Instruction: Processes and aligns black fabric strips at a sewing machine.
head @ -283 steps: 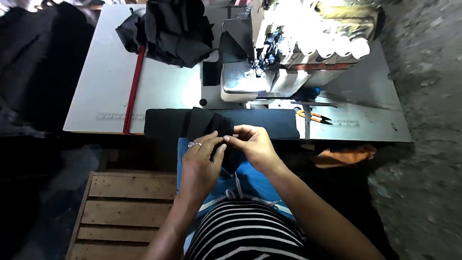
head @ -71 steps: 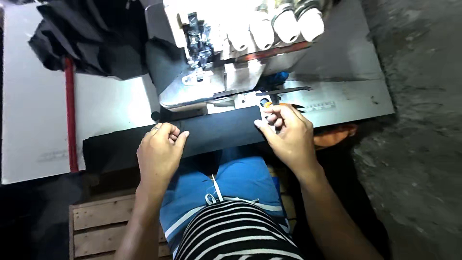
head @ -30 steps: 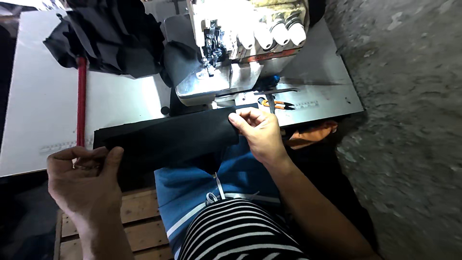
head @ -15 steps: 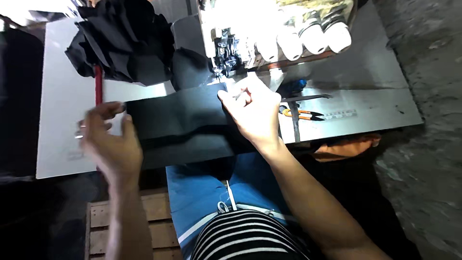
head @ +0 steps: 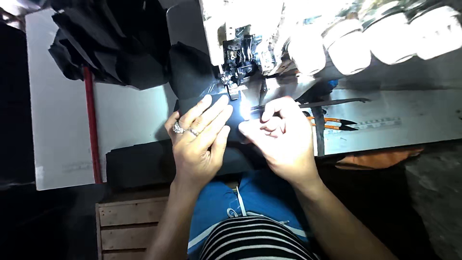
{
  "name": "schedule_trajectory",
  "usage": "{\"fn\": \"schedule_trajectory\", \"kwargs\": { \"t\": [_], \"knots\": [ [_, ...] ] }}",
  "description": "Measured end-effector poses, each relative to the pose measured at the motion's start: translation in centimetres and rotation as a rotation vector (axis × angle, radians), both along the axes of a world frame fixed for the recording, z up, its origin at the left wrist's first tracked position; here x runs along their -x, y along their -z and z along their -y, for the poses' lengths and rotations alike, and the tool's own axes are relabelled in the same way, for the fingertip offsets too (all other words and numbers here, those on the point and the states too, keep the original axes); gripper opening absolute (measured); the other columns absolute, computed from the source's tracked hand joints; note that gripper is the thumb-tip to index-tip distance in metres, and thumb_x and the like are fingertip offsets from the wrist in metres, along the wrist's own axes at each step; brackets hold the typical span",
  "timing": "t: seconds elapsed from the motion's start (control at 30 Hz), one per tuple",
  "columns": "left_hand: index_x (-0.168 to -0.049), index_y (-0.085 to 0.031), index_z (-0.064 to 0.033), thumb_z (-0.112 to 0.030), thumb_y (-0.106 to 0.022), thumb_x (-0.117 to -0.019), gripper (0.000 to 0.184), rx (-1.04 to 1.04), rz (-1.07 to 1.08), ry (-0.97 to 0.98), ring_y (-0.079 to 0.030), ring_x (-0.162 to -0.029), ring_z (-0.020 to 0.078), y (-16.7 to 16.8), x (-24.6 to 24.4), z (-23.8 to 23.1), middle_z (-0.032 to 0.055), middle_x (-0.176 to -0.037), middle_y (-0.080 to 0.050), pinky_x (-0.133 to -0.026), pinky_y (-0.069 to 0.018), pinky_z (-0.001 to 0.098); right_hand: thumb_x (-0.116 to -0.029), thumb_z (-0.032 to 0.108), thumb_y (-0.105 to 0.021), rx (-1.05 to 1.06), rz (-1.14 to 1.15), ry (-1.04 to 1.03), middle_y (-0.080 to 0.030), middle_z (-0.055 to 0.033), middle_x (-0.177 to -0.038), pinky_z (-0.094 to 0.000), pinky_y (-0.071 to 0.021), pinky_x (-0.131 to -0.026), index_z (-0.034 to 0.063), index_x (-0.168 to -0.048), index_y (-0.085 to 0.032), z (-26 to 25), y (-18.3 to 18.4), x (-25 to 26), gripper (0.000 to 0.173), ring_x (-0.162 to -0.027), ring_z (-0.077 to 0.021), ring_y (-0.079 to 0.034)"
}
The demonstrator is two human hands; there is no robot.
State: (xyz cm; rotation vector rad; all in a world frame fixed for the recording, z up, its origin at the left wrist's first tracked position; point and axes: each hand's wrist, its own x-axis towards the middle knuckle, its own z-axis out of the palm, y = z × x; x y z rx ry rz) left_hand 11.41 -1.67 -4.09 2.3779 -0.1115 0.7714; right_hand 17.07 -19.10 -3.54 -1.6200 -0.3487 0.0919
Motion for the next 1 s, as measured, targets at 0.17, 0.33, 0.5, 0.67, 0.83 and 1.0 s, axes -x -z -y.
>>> {"fn": "schedule_trajectory", "kwargs": {
  "t": [0.17, 0.33, 0.5, 0.67, 0.83, 1.0],
  "knots": [
    [-0.122, -0.077, -0.0129, -0.019, -0.058, -0.1017, 0.028, -0.011, 0.000, -0.038, -0.053, -0.139, 0.0217, -0.2, -0.5, 0.4, 0.0021, -0.134, -0.070, -0.117, -0.0317, 0.0542, -0.0824, 0.008, -0.084, -0.051, -0.054, -0.059, -0.070, 0.0010, -0.078, -0.0247, -0.0628, -0.056, 0.0127, -0.099, -0.053, 0.2, 0.4, 0.4, 0.036, -0.064, -0.0104, -0.071],
    [-0.123, -0.076, -0.0137, -0.020, -0.055, -0.1032, 0.029, -0.012, -0.014, -0.033, -0.051, -0.141, 0.0217, -0.4, -0.6, 0.5, 0.0007, -0.136, -0.069, -0.118, -0.0305, 0.0545, -0.0813, 0.003, -0.084, -0.091, -0.109, -0.080, -0.072, -0.0027, -0.079, -0.0273, -0.0643, -0.059, 0.0107, -0.098, -0.053, 0.6, 0.3, 0.5, 0.036, -0.065, -0.0143, -0.073],
    [-0.129, -0.073, -0.0150, -0.027, -0.053, -0.1055, 0.033, -0.044, -0.064, 0.001, -0.046, -0.145, 0.0197, -0.9, 0.0, 0.3, -0.0012, -0.143, -0.064, -0.119, -0.0279, 0.0545, -0.0819, -0.004, -0.082, -0.196, -0.114, -0.119, -0.073, -0.0075, -0.078, -0.0324, -0.0664, -0.062, 0.0084, -0.098, -0.051, 0.7, 0.1, 0.8, 0.037, -0.065, -0.0192, -0.075],
    [-0.147, -0.058, -0.0151, -0.057, -0.073, -0.0881, 0.073, -0.240, -0.144, 0.052, -0.036, -0.151, 0.0216, -1.8, 1.8, 0.3, 0.0018, -0.158, -0.049, -0.121, -0.0209, 0.0611, -0.0844, -0.005, -0.079, -0.191, -0.155, -0.154, -0.071, -0.0081, -0.074, -0.0320, -0.0650, -0.057, 0.0071, -0.098, -0.051, 1.1, -0.9, 0.8, 0.034, -0.061, -0.0187, -0.073],
    [-0.115, -0.079, -0.0175, -0.004, -0.058, -0.0965, 0.031, -0.156, 0.042, -0.091, -0.059, -0.133, 0.0185, -1.0, 1.5, 1.8, -0.0004, -0.129, -0.072, -0.119, -0.0275, 0.0574, -0.0869, -0.004, -0.076, -0.165, -0.165, -0.194, -0.070, -0.0079, -0.074, -0.0307, -0.0643, -0.055, 0.0075, -0.101, -0.053, 1.2, -1.8, 0.5, 0.029, -0.060, -0.0191, -0.072],
    [-0.113, -0.080, -0.0174, -0.001, -0.053, -0.0976, 0.035, -0.076, -0.053, -0.086, -0.060, -0.133, 0.0187, -1.2, 1.7, 1.8, -0.0012, -0.126, -0.074, -0.124, -0.0200, 0.0652, -0.0889, 0.004, -0.074, -0.078, -0.146, -0.178, -0.071, -0.0011, -0.075, -0.0256, -0.0629, -0.056, 0.0095, -0.109, -0.069, 1.4, -1.5, 0.3, 0.022, -0.062, -0.0136, -0.071]
  ]
}}
